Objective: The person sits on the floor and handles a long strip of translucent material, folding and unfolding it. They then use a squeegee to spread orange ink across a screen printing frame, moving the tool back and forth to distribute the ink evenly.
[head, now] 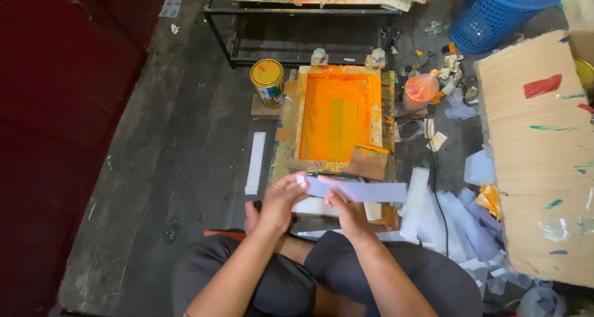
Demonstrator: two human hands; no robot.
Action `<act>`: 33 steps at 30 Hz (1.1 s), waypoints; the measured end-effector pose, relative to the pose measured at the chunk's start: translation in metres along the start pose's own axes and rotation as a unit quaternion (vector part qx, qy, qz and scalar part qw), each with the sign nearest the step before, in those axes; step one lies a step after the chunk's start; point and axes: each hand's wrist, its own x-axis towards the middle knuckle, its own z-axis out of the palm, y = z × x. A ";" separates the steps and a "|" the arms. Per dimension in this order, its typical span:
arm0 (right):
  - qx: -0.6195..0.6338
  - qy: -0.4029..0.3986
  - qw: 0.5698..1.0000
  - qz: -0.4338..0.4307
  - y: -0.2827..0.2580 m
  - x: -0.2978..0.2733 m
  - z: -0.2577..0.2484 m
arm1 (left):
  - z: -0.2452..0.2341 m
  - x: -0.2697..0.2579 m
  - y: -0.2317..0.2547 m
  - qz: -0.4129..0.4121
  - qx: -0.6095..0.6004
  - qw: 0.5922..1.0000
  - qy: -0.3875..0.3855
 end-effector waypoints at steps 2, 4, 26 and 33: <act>-0.014 -0.005 1.000 0.000 0.004 0.002 -0.001 | 0.003 -0.004 -0.003 -0.007 0.017 1.000 -0.011; -0.029 -0.010 1.000 0.001 0.013 0.003 -0.004 | 0.010 -0.010 -0.001 -0.014 0.033 0.999 -0.023; -0.004 0.114 0.993 -0.012 0.002 0.010 -0.033 | -0.009 -0.009 0.033 0.125 0.050 0.991 -0.003; -0.008 0.141 0.990 0.004 -0.016 0.012 -0.047 | -0.020 0.001 0.039 0.157 0.025 0.986 0.040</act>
